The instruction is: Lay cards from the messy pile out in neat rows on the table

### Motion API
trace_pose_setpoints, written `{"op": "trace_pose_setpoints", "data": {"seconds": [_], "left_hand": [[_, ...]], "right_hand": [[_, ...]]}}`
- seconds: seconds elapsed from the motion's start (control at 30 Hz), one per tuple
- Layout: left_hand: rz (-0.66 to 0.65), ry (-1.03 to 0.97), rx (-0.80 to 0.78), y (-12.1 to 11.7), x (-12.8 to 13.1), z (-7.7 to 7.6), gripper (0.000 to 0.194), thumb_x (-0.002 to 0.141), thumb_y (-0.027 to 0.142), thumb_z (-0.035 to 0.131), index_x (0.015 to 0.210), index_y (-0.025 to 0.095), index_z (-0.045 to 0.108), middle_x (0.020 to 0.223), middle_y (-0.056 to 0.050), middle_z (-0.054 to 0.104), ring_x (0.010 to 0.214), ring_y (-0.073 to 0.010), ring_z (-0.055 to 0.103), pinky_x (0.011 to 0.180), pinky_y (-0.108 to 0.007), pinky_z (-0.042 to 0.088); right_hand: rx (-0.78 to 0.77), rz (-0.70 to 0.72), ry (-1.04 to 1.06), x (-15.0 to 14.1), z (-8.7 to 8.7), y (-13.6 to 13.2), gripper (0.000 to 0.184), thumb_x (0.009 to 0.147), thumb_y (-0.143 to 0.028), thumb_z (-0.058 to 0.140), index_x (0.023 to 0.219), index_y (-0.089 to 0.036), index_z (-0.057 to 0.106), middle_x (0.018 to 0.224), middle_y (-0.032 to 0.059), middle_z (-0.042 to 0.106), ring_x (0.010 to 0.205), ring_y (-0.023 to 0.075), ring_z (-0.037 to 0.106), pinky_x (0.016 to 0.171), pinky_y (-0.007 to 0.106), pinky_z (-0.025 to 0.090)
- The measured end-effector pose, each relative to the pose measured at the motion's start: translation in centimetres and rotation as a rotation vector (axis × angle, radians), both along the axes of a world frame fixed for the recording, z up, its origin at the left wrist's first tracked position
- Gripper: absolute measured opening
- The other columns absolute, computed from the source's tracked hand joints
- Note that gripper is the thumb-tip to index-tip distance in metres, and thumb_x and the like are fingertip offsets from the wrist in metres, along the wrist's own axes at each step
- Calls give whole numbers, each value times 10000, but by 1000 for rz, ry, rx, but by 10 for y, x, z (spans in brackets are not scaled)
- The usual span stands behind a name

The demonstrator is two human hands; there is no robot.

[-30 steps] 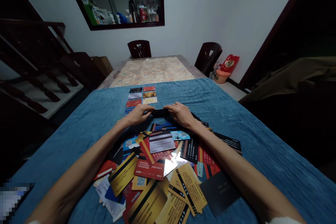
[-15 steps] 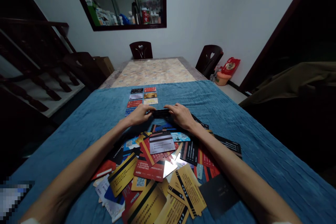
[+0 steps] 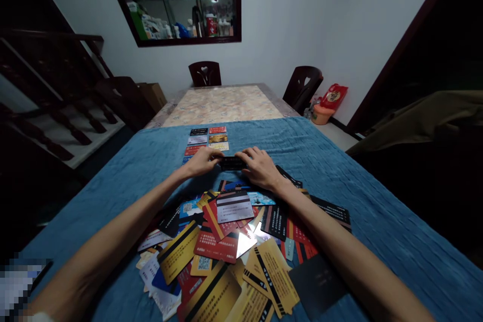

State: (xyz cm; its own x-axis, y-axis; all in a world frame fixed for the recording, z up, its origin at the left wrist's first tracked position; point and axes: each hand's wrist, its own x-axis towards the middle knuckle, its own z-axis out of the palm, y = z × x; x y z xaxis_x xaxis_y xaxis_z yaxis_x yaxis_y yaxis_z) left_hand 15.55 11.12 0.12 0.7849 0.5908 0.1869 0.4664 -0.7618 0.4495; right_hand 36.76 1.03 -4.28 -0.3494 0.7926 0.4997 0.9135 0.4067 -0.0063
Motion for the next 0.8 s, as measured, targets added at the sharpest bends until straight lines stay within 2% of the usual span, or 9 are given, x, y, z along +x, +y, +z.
{"op": "trace_pose_setpoints", "data": {"seconds": [0.33,0.53,0.67,0.8], "left_hand": [[19,-33,10,1,3,2,255,758,56,511,838,119,745,805,-51,730,771,-165,636,698,-245,459],[28,-43,61,-5,-4,3,295,780,72,536,1015,133,703,794,-36,701,744,-165,637,720,-260,487],[-12,-19,117,-8,-12,1,368,780,107,582,1142,152,632,934,-59,710,862,-202,656,818,-318,514],[-59,-15,176,-7,-21,-4,510,766,151,639,1266,160,538,1176,-116,655,1082,-253,618,955,-396,499]], "right_hand": [[27,-10,-61,0,4,-2,549,876,-260,608,1406,-183,488,1188,157,609,1035,302,502,804,396,402],[30,22,-74,1,8,-1,504,909,-314,565,1369,-116,516,1205,177,641,1021,303,523,802,403,409],[30,40,-74,1,12,5,514,882,-312,598,1348,-108,524,1231,177,641,1029,303,540,814,400,411],[19,69,-79,0,18,13,528,861,-295,618,1356,-139,521,1220,162,645,1032,299,538,812,389,413]]}}
